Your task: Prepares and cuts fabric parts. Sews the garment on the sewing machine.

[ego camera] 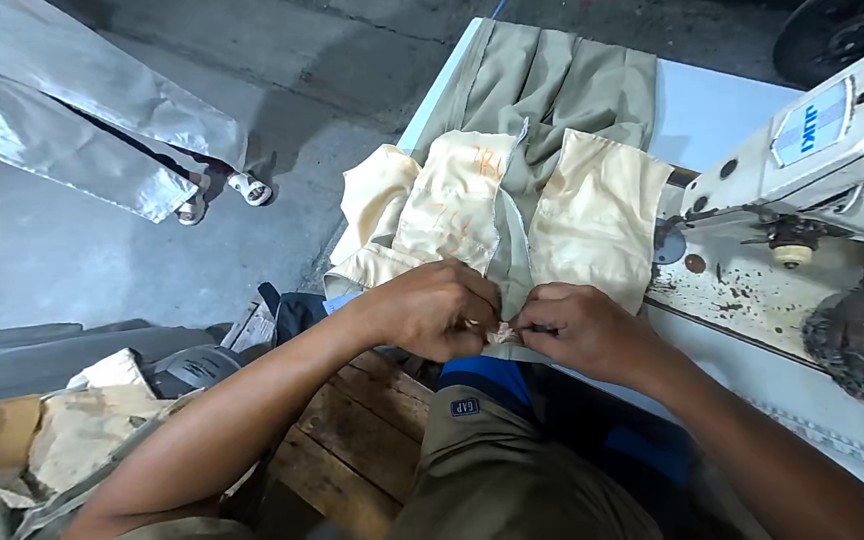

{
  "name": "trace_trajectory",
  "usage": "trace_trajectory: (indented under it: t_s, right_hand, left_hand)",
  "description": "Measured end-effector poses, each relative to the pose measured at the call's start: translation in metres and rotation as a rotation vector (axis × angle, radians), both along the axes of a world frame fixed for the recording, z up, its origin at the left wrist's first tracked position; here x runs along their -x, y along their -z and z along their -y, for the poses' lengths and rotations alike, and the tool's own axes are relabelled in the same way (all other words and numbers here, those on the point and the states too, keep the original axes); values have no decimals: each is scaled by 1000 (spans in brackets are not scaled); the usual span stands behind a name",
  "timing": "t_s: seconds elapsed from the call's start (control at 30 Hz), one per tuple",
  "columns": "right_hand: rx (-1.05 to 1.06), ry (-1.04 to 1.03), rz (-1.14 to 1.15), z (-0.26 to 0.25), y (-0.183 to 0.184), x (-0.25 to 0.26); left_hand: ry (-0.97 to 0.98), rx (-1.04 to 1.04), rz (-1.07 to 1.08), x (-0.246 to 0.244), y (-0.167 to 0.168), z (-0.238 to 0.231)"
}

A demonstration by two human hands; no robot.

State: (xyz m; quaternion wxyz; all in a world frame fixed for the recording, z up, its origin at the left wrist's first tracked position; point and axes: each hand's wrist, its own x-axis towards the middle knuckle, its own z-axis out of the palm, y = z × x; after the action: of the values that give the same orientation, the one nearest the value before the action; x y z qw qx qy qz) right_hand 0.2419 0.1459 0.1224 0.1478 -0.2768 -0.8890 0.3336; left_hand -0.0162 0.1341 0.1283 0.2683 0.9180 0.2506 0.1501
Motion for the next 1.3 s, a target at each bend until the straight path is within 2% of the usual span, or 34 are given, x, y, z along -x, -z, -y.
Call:
trace_trajectory:
  t_s: [0.13, 0.2, 0.33, 0.47, 0.6, 0.63, 0.7, 0.77, 0.83, 0.97, 1.03, 1.1, 1.13, 1.23, 1.3]
  right_hand:
    - [9, 6, -1, 4, -1, -1]
    - [24, 8, -15, 6, 0, -3]
    - [65, 17, -62, 12, -4, -9]
    - [0, 73, -57, 12, 1, -7]
    - [76, 74, 20, 9, -6, 8]
    - [40, 103, 39, 9, -9, 9]
    - [-193, 216, 14, 14, -6, 1]
    - [-401, 394, -4, 25, -11, -30]
    - [-428, 646, -5, 47, -23, -83]
    - [-182, 1140, 392, 85, -41, -233]
    - [-9, 1250, 430, 100, -39, -288]
    - [173, 1269, 459, 107, -32, -309]
    - [181, 1257, 476, 110, -25, -310]
    - [13, 1244, 542, 116, -8, -297]
    - [-59, 1250, 577, 117, -6, -283]
  left_hand:
    - [-57, -173, -58, -3, 3, 11]
    - [-65, -190, -45, -4, 5, 13]
    - [-107, -140, 7, -3, 6, 13]
    - [-152, -74, 37, -7, 7, 11]
    - [-200, 47, 41, -4, 10, 7]
    - [-208, 57, 50, -5, 12, 2]
    - [-230, 100, 44, -8, 19, -6]
    - [-241, 204, 76, -9, 28, -16]
    - [-264, 357, 145, -4, 33, -24]
    - [-386, 583, 73, -14, 0, -29]
    - [-402, 614, 56, -16, -7, -32]
    - [-404, 648, 65, -18, -10, -31]
    - [-410, 669, 63, -19, -13, -30]
    - [-469, 694, 82, -25, -15, -26]
    - [-487, 630, 98, -22, -8, -23]
